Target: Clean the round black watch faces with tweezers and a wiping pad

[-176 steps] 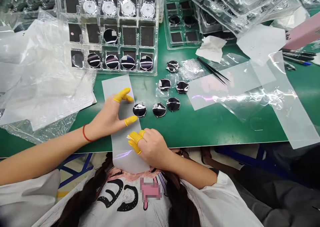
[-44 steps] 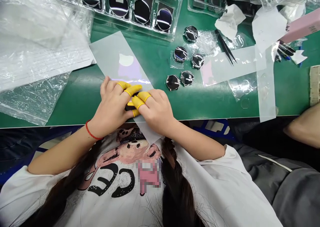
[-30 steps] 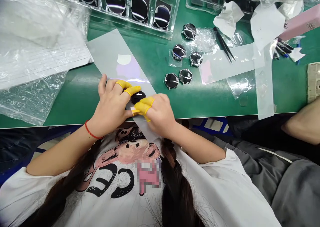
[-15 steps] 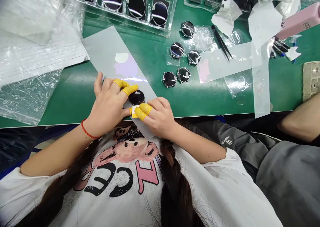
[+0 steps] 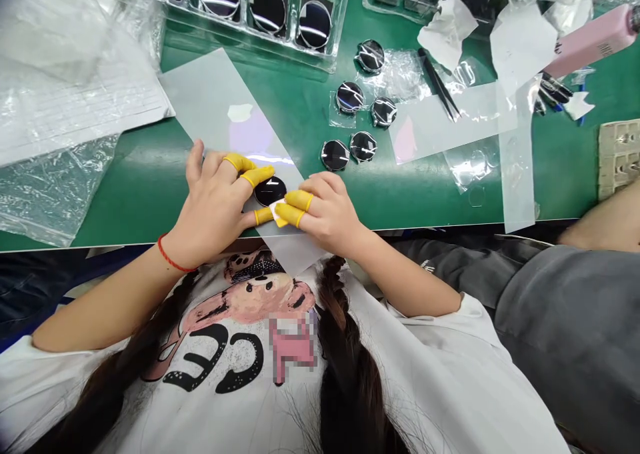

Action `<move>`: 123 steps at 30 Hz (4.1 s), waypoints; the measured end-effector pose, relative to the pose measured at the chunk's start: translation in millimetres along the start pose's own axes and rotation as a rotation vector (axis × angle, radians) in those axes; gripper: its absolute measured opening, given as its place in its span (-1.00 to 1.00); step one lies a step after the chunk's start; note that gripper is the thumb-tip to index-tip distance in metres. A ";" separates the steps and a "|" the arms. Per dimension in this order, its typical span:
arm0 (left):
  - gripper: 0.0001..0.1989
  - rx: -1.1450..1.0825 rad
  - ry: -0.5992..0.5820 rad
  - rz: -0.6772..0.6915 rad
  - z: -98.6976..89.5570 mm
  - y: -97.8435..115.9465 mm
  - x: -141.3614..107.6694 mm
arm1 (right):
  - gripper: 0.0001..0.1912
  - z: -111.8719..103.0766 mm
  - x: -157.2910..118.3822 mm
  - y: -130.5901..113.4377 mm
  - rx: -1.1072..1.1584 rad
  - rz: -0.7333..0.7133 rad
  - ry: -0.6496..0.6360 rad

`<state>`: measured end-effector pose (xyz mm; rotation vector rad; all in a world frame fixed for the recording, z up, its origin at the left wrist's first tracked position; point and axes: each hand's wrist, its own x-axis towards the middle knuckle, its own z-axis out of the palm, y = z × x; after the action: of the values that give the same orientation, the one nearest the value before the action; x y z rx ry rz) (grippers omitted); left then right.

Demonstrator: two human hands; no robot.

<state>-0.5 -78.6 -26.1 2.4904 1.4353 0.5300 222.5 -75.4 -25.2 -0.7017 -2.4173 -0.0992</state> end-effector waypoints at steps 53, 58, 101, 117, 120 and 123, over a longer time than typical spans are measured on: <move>-0.42 0.104 0.188 -0.276 -89.3 -215.5 213.3 | -0.59 -0.7 -5.6 -9.5 0.133 0.528 0.051; -0.61 0.215 0.203 -0.209 -78.4 -210.6 196.3 | -0.55 0.2 -1.7 -9.0 0.117 0.519 0.071; -0.68 0.165 0.008 0.296 -20.8 -50.8 201.1 | -0.52 1.6 0.1 -11.2 0.069 0.528 0.086; -0.31 -0.175 -0.164 0.201 -3.8 27.0 105.9 | -0.59 2.2 -7.3 -11.2 0.195 0.354 0.094; -0.28 -0.067 -0.191 0.155 8.8 35.0 103.3 | -0.59 2.1 -9.2 -11.9 0.256 0.257 0.084; -0.32 0.010 -0.192 0.165 16.7 38.8 106.2 | -0.66 0.5 -12.0 -13.2 0.311 0.207 0.075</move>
<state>85.6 -6.2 -6.2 2.6009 1.1724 0.3018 223.6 -92.1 -31.3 -0.7804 -2.2065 0.3220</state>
